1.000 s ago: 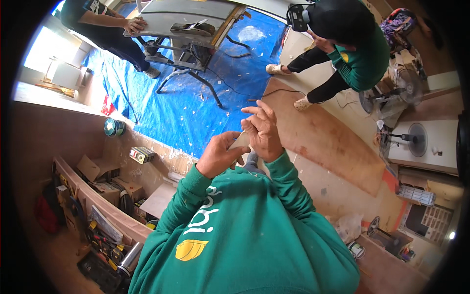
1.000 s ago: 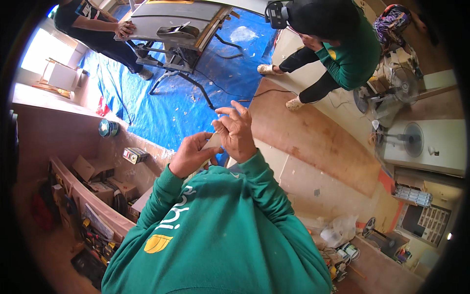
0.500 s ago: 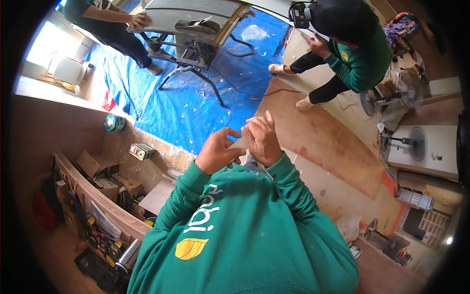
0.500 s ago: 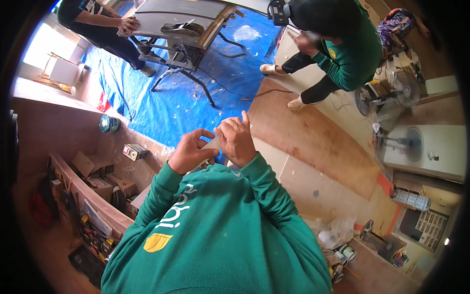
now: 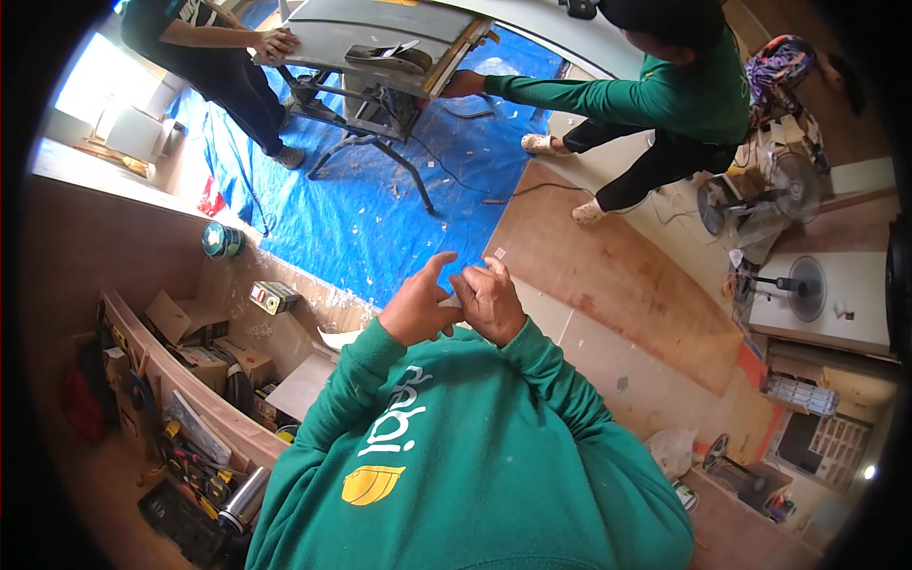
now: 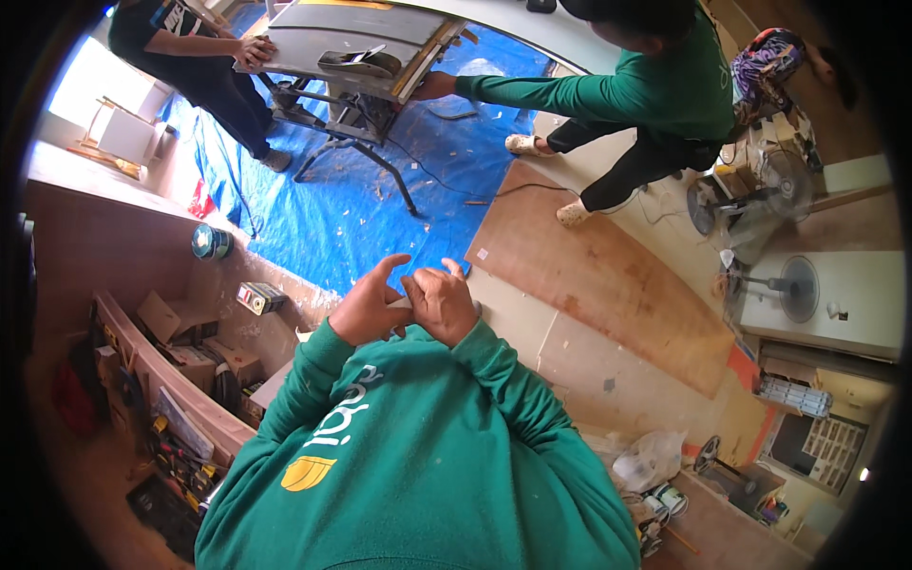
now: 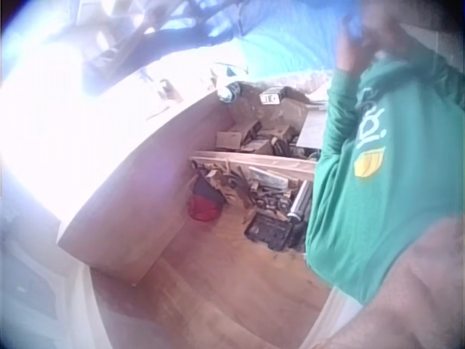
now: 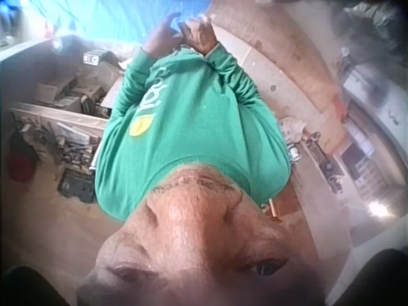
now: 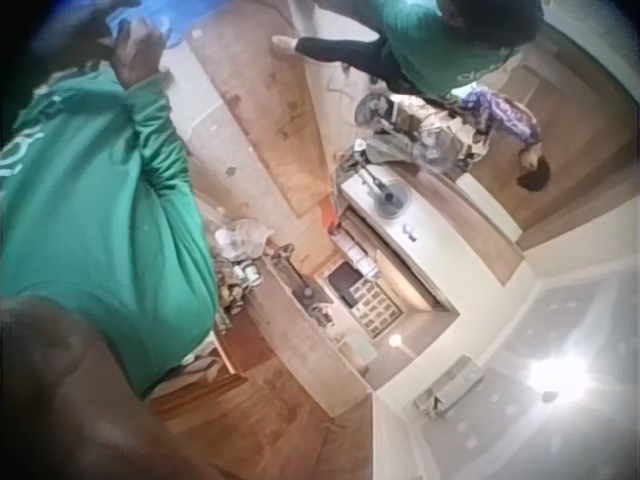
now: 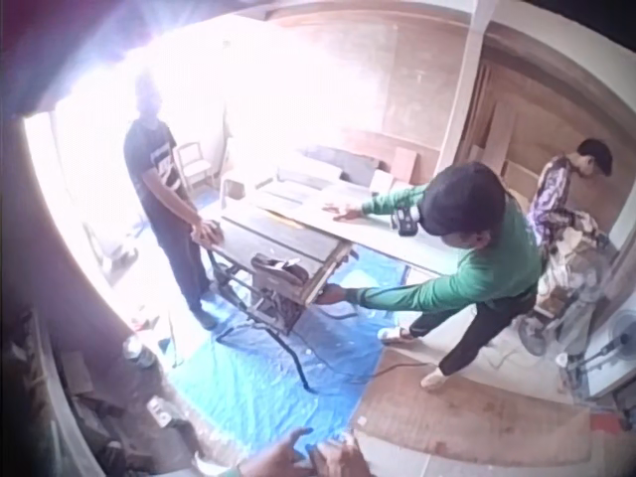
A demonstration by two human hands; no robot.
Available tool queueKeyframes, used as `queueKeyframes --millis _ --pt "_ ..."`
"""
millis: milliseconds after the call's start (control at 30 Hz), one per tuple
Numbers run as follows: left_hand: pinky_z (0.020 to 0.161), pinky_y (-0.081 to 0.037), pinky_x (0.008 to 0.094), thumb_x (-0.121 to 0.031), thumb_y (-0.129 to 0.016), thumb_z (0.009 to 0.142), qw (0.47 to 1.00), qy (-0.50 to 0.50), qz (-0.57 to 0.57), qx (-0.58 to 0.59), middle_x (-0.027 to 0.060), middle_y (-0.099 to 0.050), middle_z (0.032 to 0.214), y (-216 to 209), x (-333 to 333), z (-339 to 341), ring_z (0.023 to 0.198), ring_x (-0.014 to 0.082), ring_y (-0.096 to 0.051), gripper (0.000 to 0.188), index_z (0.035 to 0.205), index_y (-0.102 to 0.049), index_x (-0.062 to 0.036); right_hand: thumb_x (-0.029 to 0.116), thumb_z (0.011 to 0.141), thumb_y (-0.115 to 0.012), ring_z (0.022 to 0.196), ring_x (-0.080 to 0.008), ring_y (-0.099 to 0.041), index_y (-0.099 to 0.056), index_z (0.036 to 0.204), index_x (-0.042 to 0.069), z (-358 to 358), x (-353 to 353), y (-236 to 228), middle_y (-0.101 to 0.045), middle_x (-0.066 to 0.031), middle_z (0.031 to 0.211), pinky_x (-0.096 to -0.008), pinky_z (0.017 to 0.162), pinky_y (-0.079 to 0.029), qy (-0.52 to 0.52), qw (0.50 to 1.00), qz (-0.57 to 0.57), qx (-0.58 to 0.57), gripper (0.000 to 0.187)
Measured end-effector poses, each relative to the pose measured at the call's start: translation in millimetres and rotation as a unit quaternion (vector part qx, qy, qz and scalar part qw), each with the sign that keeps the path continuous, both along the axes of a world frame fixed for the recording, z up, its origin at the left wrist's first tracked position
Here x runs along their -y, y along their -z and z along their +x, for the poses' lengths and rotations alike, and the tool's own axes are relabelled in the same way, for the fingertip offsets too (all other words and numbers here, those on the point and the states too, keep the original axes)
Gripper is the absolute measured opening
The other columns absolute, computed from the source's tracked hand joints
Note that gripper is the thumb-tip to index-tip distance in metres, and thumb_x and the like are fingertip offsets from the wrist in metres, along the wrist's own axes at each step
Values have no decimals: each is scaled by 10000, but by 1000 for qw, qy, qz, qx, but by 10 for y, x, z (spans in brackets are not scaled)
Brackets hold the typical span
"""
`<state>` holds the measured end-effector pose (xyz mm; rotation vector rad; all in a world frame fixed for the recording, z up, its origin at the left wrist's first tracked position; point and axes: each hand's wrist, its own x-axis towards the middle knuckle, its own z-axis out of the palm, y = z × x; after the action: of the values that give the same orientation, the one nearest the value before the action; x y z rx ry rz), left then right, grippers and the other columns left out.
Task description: The person holds a small block of wood and rubs a piece of sandpaper against its edges and corners to smooth them.
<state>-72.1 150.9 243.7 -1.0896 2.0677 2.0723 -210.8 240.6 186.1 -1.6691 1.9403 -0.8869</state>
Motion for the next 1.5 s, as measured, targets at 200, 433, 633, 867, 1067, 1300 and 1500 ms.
queueKeyframes --millis 200,433,633,867,1067,1300,1500 --pt "414 -451 259 17 -692 760 997 -15 74 -34 92 -638 685 2 13 105 553 142 -624 766 1402 -275 -25 216 917 -557 791 -258 -586 -609 829 61 -144 -40 -292 -594 -63 800 -536 985 -325 -106 990 -19 95 185" --pt "423 -458 260 16 -691 752 1000 1 27 -9 82 -649 710 -7 -39 58 568 135 -629 742 1391 -319 -45 191 925 -540 787 -276 -574 -592 828 60 30 -70 -33 -590 -76 777 -463 891 -399 -48 997 -50 -33 172" --pt "422 -450 286 -33 -694 746 1000 -5 -10 -19 107 -655 683 -54 -38 48 526 158 -620 721 1373 -339 -53 213 938 -532 755 -300 -564 -579 826 49 -44 70 -288 -599 -94 766 -404 756 -434 57 978 3 199 204" --pt "421 -446 252 15 -680 770 1000 2 8 -23 79 -642 697 -25 -42 100 559 124 -619 737 1399 -301 -35 132 844 -629 823 -261 -592 -647 884 77 -234 -39 -333 -626 -66 831 -415 861 -402 -163 980 -35 112 71" --pt "407 -433 248 11 -684 768 998 0 58 -23 76 -637 687 -20 -19 130 548 121 -612 735 1394 -300 -13 132 871 -589 767 -316 -549 -599 838 50 36 -65 -198 -566 -105 773 -415 744 -423 -83 994 -62 46 89" --pt "411 -443 267 -23 -689 749 999 -1 42 -14 119 -663 726 37 -28 161 545 139 -624 715 1367 -330 -19 179 908 -548 773 -334 -544 -572 843 55 -26 -7 -113 -554 -120 783 -444 755 -418 -47 998 -31 36 142" --pt "414 -445 249 1 -696 767 997 -2 71 -18 79 -639 690 80 -34 202 556 123 -618 701 1365 -329 -4 174 859 -624 845 -283 -590 -606 852 66 -155 -48 -274 -611 -80 834 -451 872 -398 -137 989 -6 56 109"
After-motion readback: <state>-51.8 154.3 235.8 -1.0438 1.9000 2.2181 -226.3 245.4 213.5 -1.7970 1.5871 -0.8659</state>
